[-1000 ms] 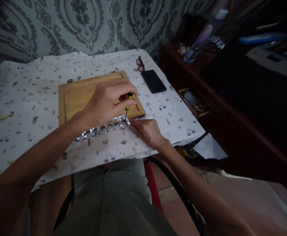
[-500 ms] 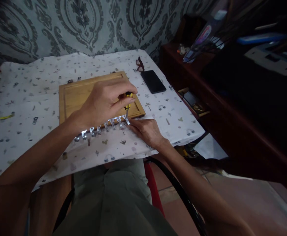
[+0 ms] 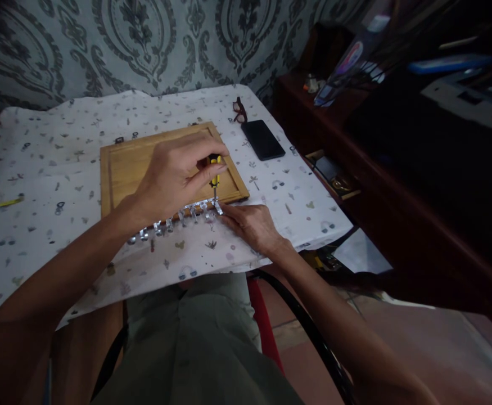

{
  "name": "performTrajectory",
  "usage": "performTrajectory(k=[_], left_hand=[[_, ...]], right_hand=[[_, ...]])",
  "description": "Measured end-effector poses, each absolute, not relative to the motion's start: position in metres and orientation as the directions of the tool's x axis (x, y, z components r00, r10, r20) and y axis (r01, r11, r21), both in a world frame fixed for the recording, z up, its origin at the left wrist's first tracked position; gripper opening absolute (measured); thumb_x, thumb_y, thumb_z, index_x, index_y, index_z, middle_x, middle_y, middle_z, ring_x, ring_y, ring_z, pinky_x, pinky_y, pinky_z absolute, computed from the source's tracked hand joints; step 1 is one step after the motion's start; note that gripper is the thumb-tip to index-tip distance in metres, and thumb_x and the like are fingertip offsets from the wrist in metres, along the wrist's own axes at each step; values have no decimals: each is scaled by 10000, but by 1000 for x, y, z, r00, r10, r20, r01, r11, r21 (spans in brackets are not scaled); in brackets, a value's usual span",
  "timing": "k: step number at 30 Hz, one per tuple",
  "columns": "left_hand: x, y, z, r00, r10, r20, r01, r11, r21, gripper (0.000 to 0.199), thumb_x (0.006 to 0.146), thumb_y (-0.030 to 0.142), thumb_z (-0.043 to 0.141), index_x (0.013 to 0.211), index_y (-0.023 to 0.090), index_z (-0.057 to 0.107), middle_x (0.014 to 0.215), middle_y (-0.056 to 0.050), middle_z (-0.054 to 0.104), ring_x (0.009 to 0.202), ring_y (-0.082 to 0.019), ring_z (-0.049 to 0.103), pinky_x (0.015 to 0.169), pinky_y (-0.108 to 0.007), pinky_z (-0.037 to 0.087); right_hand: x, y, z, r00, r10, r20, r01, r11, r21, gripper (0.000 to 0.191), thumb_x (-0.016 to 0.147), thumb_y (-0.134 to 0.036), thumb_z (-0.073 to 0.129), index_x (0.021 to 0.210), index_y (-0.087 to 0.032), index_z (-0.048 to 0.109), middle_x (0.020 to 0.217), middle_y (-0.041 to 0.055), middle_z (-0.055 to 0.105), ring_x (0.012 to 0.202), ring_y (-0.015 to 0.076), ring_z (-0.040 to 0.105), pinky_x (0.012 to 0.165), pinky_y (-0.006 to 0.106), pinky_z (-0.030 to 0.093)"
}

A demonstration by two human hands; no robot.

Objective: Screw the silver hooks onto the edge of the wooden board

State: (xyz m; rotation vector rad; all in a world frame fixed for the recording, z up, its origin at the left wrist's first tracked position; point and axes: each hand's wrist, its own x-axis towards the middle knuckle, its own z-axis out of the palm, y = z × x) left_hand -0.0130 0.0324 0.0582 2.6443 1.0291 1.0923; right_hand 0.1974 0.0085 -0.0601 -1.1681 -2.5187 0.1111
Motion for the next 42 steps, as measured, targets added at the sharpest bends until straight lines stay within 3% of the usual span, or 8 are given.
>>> performTrajectory(k=[18, 42], left_hand=[[-14, 37, 54, 600, 575, 556, 485, -814, 319, 158, 974, 209, 495, 1046, 197, 635, 1014, -79, 723, 900, -198, 674, 779, -350, 536], [-13, 34, 59, 606, 570, 554, 501, -815, 291, 147, 968, 192, 519, 1049, 179, 641, 1024, -53, 728, 927, -179, 682, 802, -314, 524]], right_hand=[[199, 9, -63, -590, 750, 301, 716, 657, -235, 460, 1037, -449, 381, 1245, -182, 693, 833, 74, 774, 668, 180, 695, 599, 306, 439], [198, 8, -59, -590, 757, 280, 722, 650, -236, 513, 1047, -486, 328, 1233, -173, 689, 907, 76, 791, 736, 188, 729, 641, 303, 466]])
